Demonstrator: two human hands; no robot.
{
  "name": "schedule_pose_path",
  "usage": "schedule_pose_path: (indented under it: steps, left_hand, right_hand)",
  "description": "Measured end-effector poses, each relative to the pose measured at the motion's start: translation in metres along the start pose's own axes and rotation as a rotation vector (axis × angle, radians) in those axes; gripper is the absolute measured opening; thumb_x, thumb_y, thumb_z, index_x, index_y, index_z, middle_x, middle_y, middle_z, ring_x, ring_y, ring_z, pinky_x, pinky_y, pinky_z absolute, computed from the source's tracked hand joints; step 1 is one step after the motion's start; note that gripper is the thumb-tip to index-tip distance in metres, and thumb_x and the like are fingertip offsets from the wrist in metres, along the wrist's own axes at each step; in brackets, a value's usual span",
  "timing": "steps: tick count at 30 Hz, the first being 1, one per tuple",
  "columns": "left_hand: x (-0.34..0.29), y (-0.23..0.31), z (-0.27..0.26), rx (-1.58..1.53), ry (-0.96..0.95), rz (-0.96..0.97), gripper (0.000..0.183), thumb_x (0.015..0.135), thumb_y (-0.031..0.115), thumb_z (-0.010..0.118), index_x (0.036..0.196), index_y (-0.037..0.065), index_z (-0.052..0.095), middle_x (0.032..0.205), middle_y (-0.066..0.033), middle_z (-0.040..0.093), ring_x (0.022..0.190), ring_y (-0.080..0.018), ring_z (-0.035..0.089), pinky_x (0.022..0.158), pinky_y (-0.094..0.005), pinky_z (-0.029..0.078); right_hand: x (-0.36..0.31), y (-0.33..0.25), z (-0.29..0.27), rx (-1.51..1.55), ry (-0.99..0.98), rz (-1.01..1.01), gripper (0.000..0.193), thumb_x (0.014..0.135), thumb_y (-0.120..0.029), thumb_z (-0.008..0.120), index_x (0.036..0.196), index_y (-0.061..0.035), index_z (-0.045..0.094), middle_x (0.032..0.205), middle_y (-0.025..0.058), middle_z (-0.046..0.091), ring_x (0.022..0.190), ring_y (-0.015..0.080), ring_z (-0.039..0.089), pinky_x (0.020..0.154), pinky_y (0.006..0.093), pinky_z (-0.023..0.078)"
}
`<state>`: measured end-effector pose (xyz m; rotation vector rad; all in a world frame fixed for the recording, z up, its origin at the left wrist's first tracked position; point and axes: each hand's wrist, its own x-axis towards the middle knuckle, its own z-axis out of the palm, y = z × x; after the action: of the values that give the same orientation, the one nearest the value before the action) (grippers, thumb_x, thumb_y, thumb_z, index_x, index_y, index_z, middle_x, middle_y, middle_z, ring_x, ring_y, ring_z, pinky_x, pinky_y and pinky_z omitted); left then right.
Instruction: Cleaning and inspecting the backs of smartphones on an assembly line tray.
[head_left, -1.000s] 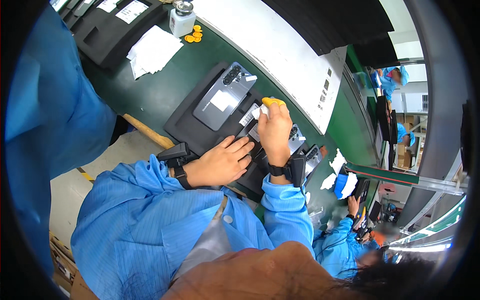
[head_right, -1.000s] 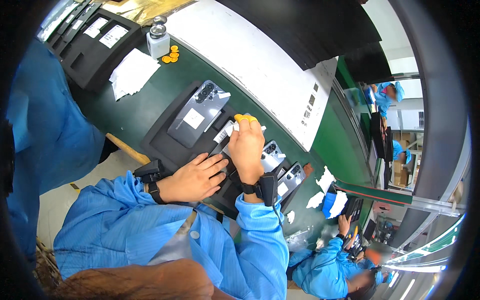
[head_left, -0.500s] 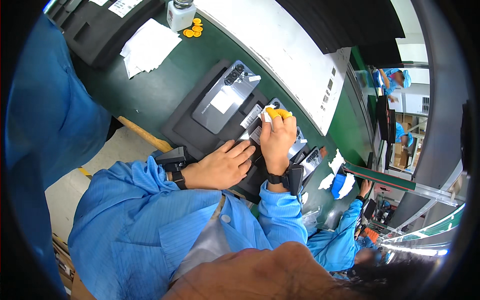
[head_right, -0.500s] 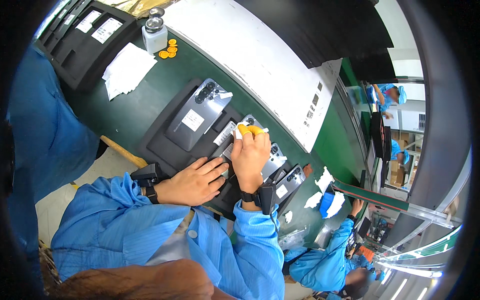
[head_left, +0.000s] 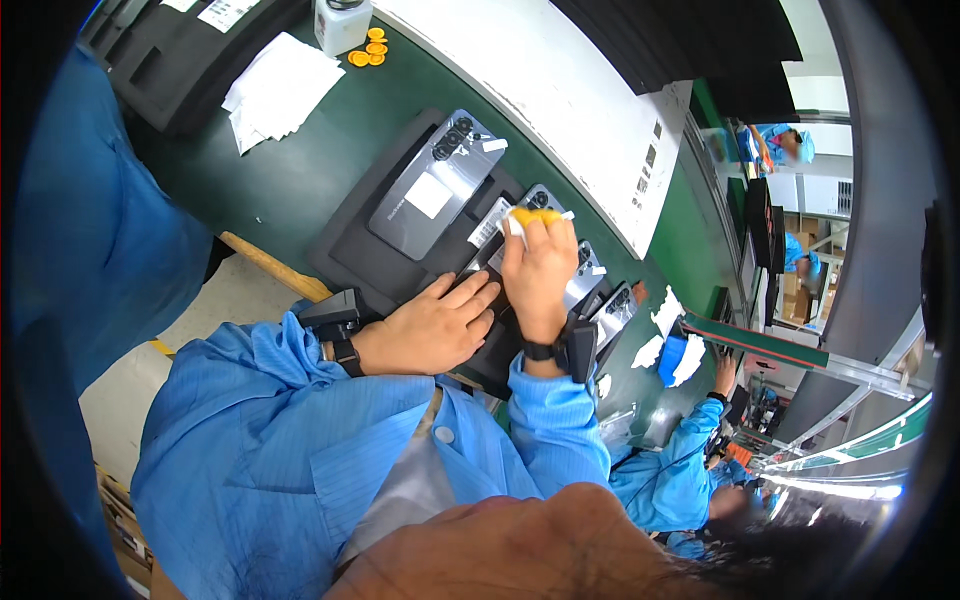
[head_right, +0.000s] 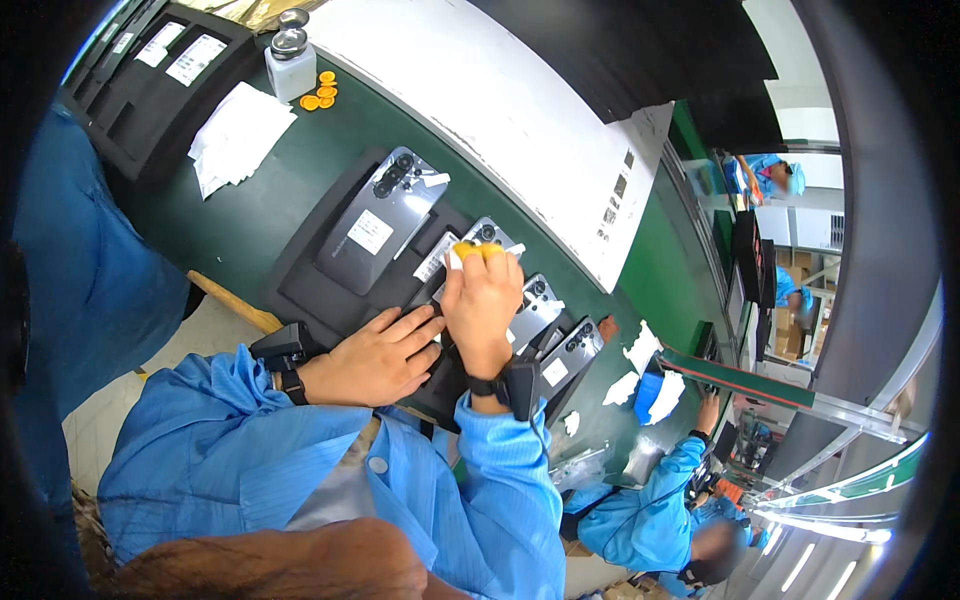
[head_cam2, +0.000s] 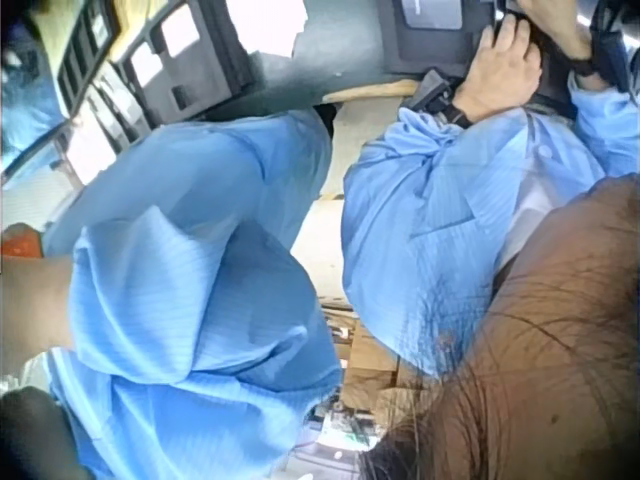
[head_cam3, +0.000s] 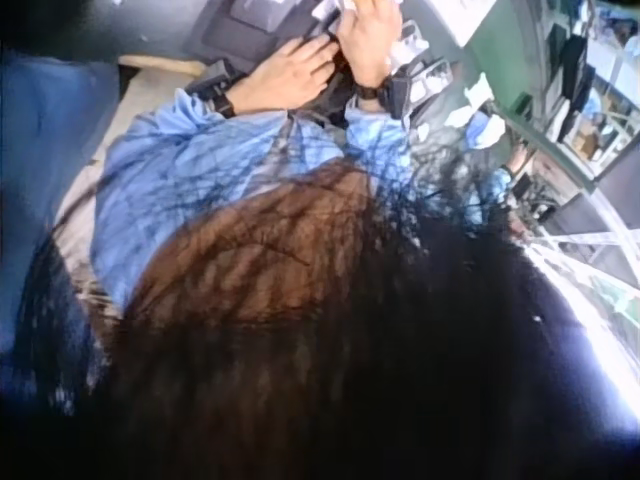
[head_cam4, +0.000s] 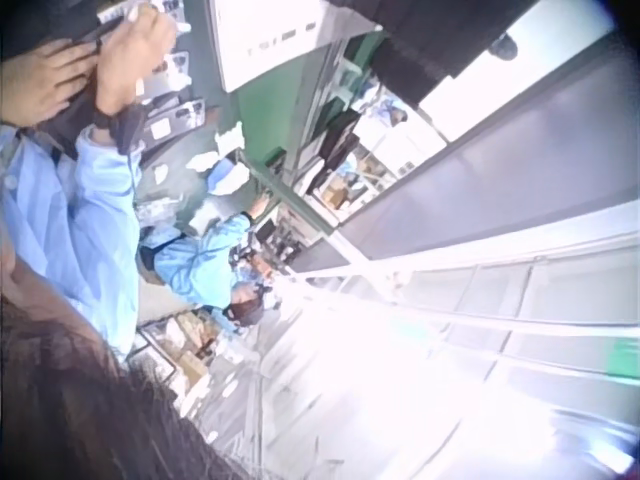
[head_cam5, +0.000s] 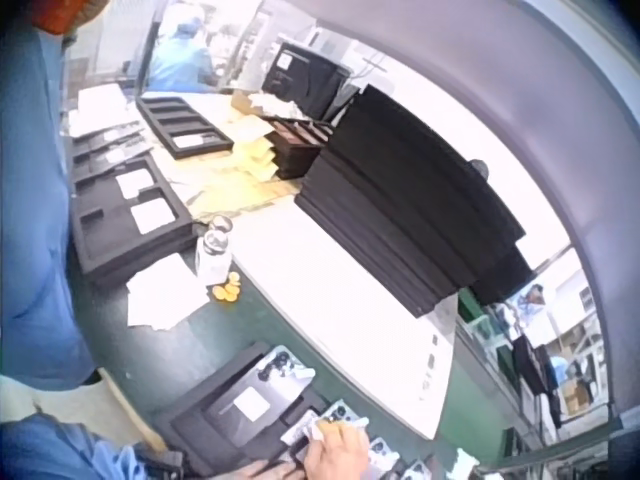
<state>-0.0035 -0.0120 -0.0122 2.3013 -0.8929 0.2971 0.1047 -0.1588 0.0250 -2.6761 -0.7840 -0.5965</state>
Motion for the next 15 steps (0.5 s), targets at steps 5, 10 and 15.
schedule_pose_path:
  steps: [5, 10, 15]
  left_hand:
    - [-0.001, 0.001, -0.002, 0.020, 0.001, 0.003, 0.037, 0.089, 0.029, 0.066, 0.115, 0.002, 0.067, 0.138, -0.0177, 0.055, 0.133, -0.0340, 0.046, 0.102, -0.0484, 0.042]
    - [0.001, 0.002, 0.003, 0.007, 0.007, 0.018, 0.037, 0.088, 0.029, 0.066, 0.114, 0.003, 0.067, 0.137, -0.0176, 0.055, 0.133, -0.0340, 0.046, 0.101, -0.0469, 0.043]
    - [0.003, 0.003, -0.001, 0.044, -0.048, -0.033, 0.038, 0.088, 0.028, 0.066, 0.117, 0.003, 0.065, 0.139, -0.0171, 0.054, 0.134, -0.0325, 0.046, 0.104, -0.0492, 0.041]
  right_hand:
    - [0.015, 0.024, -0.001, -0.013, 0.090, 0.035, 0.009, 0.081, -0.012, 0.071, 0.084, -0.0033, 0.068, 0.085, 0.0142, 0.061, 0.080, 0.0347, 0.058, 0.070, 0.0449, 0.047]
    - [-0.010, 0.020, -0.012, 0.006, 0.057, 0.074, 0.009, 0.079, -0.006, 0.069, 0.087, -0.0031, 0.069, 0.087, 0.0138, 0.062, 0.079, 0.0350, 0.058, 0.070, 0.0452, 0.047]
    - [0.012, 0.007, 0.005, 0.042, 0.003, -0.026, 0.021, 0.074, -0.002, 0.064, 0.095, -0.0030, 0.068, 0.093, 0.0158, 0.060, 0.088, 0.0360, 0.058, 0.074, 0.0455, 0.048]
